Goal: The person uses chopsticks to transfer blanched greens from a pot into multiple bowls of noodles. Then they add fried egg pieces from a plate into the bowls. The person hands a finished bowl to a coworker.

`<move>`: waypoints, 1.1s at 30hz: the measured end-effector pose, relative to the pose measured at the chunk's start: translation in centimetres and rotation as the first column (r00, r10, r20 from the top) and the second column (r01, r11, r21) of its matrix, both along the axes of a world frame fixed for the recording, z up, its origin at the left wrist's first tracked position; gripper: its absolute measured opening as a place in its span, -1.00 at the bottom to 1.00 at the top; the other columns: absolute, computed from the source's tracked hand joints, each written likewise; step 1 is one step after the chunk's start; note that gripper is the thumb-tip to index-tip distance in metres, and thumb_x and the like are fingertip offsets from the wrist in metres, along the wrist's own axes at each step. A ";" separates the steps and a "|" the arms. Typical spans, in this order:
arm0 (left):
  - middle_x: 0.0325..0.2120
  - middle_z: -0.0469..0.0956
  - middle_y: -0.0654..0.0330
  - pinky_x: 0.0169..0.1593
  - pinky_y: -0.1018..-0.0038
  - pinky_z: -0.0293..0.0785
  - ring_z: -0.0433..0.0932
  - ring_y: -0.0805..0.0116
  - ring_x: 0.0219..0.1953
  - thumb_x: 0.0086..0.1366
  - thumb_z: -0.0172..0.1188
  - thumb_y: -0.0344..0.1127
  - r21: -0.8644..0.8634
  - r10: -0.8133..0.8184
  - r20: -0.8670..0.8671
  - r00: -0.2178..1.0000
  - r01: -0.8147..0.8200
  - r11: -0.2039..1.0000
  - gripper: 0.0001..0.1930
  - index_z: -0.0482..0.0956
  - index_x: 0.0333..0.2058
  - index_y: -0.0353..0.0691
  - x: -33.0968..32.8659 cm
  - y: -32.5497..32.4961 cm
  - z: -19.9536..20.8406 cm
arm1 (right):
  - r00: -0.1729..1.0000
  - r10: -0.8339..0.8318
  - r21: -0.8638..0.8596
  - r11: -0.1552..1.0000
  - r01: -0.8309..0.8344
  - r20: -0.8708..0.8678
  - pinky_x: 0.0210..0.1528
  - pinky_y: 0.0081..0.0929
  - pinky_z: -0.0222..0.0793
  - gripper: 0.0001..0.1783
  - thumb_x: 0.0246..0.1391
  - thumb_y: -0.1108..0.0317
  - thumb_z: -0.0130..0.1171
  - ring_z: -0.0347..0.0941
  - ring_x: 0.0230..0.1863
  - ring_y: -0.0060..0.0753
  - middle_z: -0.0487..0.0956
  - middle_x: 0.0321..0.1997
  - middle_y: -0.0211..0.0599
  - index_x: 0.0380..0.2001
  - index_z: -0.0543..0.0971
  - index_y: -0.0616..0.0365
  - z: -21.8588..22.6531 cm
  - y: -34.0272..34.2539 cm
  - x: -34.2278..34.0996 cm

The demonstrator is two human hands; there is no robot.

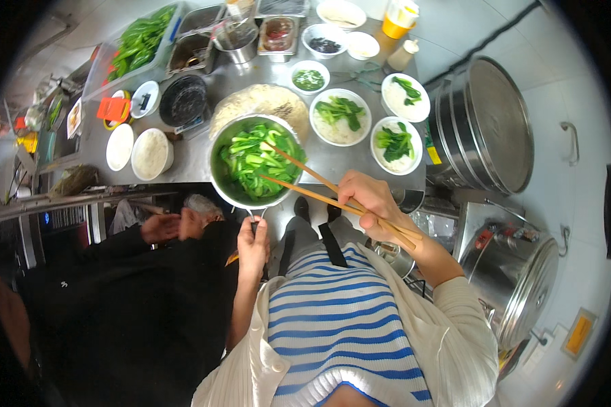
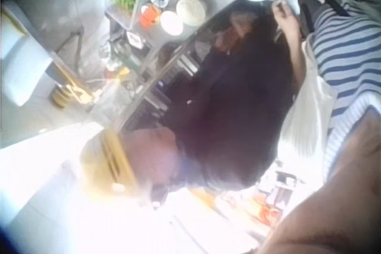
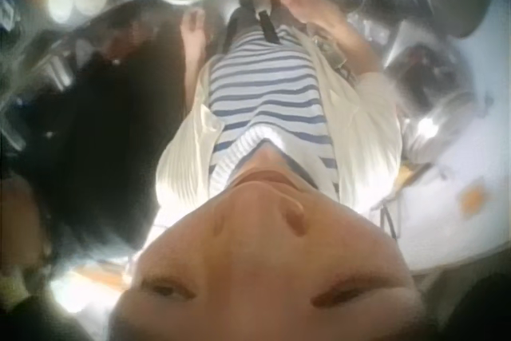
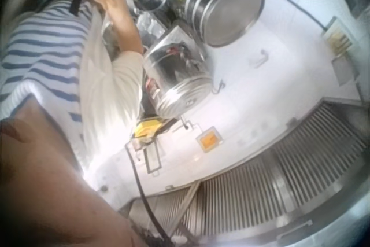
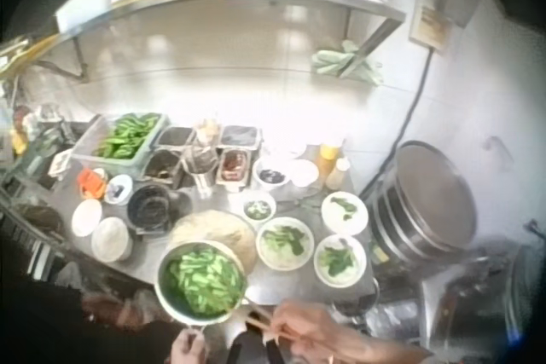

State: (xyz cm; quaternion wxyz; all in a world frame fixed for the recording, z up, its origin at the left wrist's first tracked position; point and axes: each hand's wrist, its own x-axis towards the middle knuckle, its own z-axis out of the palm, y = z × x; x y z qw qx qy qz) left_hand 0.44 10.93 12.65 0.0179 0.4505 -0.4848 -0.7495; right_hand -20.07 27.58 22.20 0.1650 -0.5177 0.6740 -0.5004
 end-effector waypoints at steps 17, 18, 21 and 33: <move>-0.71 0.25 0.43 -0.60 0.64 0.08 0.16 0.68 -0.66 0.33 0.05 -0.31 -0.300 0.058 0.027 0.998 -0.048 0.953 -0.88 0.38 -0.31 -0.23 0.8 1.1 -0.8 | 0.993 0.013 0.000 1.000 -0.013 -0.117 -0.63 -0.38 0.28 -0.66 0.04 0.19 0.22 0.41 -0.65 -0.16 0.43 -0.62 -0.24 -0.58 0.37 0.19 -1.5 -6.6 0.9; -0.70 0.25 0.43 -0.60 0.66 0.07 0.15 0.70 -0.66 0.33 0.05 -0.32 -0.281 0.065 0.060 0.996 -0.046 0.959 -0.89 0.38 -0.30 -0.22 0.8 1.4 -0.6 | 0.999 -0.019 0.064 0.998 0.022 -0.046 -0.64 -0.38 0.24 -0.68 0.06 0.25 0.21 0.38 -0.66 -0.14 0.42 -0.62 -0.23 -0.58 0.36 0.21 -2.1 -6.5 0.6; -0.71 0.26 0.41 -0.59 0.62 0.11 0.17 0.67 -0.66 0.33 0.05 -0.31 -0.318 0.074 0.086 0.993 -0.043 0.947 -0.87 0.39 -0.30 -0.24 0.6 2.2 -0.4 | 0.958 -0.146 0.075 0.988 0.131 0.248 -0.65 -0.42 0.14 -0.70 0.18 0.31 0.07 0.29 -0.69 -0.46 0.34 -0.70 -0.26 -0.58 0.35 0.22 -4.6 -6.5 -1.3; -0.69 0.29 0.37 -0.52 0.57 0.19 0.22 0.60 -0.62 0.31 0.06 -0.28 -0.335 0.236 0.145 0.961 -0.177 0.925 -0.84 0.39 -0.32 -0.26 -0.5 4.1 0.4 | 0.861 0.140 -0.075 0.990 -0.119 0.489 -0.57 -0.70 0.16 -0.45 0.29 -0.07 -0.23 0.24 -0.62 -0.64 0.44 -0.52 -0.25 -0.49 0.38 0.23 -6.7 -6.3 -6.0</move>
